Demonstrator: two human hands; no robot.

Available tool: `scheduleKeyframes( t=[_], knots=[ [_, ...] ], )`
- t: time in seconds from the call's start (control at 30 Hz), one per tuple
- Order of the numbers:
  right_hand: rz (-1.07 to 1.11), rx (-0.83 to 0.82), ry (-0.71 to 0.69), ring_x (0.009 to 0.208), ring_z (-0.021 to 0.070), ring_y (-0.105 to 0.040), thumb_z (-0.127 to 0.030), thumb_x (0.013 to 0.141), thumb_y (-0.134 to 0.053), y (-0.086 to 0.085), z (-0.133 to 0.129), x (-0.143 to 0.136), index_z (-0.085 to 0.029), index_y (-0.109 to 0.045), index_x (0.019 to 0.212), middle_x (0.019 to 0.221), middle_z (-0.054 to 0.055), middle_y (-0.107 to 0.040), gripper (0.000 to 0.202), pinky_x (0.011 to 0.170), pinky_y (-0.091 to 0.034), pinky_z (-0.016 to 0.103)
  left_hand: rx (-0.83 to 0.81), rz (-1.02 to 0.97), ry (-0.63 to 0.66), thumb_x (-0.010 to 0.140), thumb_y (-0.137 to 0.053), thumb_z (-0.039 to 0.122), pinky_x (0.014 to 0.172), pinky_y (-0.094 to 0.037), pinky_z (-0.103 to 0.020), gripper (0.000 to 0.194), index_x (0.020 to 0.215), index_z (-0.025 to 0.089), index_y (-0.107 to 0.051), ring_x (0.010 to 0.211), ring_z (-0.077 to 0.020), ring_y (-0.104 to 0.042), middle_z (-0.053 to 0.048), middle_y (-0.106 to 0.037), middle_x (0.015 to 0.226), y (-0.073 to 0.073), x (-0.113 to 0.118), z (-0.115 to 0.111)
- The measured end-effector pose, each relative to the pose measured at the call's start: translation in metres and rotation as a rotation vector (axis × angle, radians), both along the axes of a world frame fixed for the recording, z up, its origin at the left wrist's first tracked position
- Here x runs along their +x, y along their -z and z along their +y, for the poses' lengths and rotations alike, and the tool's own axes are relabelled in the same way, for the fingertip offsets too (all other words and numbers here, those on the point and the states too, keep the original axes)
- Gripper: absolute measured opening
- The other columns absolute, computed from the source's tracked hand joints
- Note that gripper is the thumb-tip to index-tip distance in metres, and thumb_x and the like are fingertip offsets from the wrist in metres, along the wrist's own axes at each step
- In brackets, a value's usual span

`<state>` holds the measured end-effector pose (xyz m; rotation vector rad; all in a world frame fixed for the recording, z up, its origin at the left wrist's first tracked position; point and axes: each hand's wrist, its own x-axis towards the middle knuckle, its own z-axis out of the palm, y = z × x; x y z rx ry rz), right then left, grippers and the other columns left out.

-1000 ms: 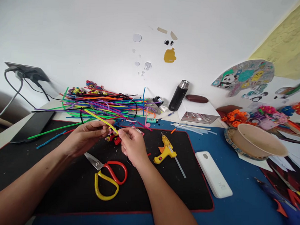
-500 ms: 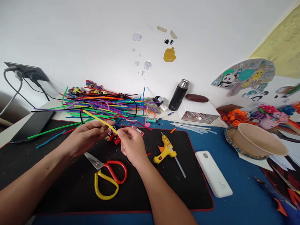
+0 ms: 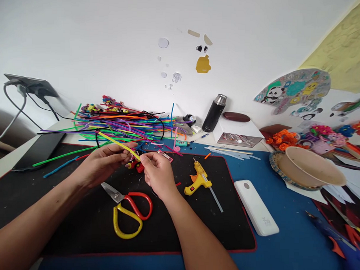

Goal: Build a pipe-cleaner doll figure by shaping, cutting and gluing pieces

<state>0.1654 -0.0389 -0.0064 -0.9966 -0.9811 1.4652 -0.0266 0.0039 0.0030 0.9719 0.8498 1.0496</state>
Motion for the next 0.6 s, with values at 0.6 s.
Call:
scheduleKeyframes(
  t=[0.6],
  knots=[
    [0.004,-0.002,-0.001,0.037,0.0071,-0.033,-0.056,0.086,-0.079,0.0008,-0.001,-0.0003,-0.021,-0.065,0.086,0.049,-0.012,-0.042,0.038,0.037,-0.024,0.023,0.045,0.004,0.0,0.07,-0.093,0.026,0.066,-0.051,-0.028,0.022,0.088,0.014,-0.087,0.066,-0.0151,-0.054,-0.005,-0.068,0.072,-0.0026,0.0038,-0.0015]
  ],
)
